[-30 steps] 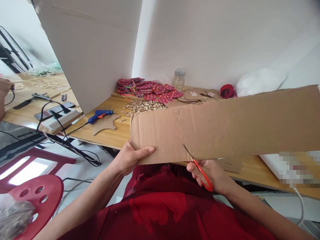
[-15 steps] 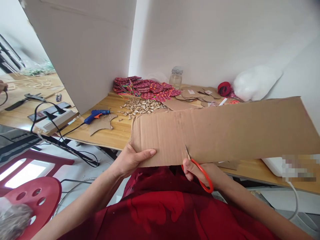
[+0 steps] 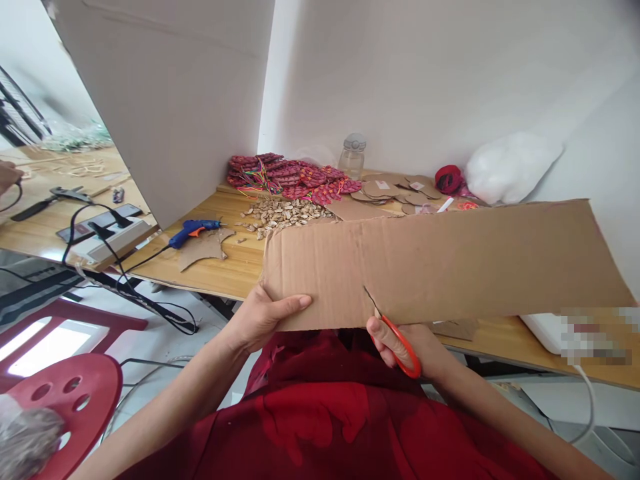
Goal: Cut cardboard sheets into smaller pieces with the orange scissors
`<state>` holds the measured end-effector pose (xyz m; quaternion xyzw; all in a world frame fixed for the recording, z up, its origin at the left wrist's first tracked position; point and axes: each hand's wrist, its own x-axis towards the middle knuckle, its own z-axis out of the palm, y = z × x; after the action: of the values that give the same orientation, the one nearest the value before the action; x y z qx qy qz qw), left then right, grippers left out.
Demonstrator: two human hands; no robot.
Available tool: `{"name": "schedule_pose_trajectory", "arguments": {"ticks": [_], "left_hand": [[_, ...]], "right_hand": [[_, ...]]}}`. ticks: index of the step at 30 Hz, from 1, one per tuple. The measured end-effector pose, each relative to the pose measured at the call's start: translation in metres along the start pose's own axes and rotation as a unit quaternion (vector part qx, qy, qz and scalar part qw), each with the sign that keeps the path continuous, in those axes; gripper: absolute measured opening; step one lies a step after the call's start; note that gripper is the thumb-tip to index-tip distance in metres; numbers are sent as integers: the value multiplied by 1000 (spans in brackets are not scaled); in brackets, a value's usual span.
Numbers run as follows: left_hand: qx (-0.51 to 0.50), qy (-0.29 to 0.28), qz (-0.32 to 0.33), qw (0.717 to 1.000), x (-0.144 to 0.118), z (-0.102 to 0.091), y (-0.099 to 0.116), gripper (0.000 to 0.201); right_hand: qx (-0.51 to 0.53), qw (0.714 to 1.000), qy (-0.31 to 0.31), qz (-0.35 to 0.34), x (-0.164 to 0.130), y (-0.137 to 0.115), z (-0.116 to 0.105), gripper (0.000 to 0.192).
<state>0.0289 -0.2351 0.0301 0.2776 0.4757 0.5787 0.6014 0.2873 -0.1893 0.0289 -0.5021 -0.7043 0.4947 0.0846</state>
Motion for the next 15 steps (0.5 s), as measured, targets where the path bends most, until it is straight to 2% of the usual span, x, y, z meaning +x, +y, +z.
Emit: {"name": "schedule_pose_trajectory", "arguments": {"ticks": [6,8,10,11,12,14,15], "left_hand": [[-109,29,11,994,11,-7,-6,39],[-133,74,76,985,14,-11,-3,33],[-113,102,191,970,9,-12,7,39],[-85,92,251,960,2,-11,14,43],[-44,55,293,954,-9,-8,22,45],[53,-64,322,943,-39,0,37,43],[97,-99,306,942,-56,5,43,38]], "right_hand": [[40,997,63,11,-2,-6,2,82],[56,995,87,16,-3,-6,1,80],[64,992,103,19,0,-2,0,77],[65,992,110,19,2,2,0,76],[66,991,117,14,5,5,0,74],[77,988,130,-3,10,10,0,72],[89,986,139,-14,12,11,1,71]]}}
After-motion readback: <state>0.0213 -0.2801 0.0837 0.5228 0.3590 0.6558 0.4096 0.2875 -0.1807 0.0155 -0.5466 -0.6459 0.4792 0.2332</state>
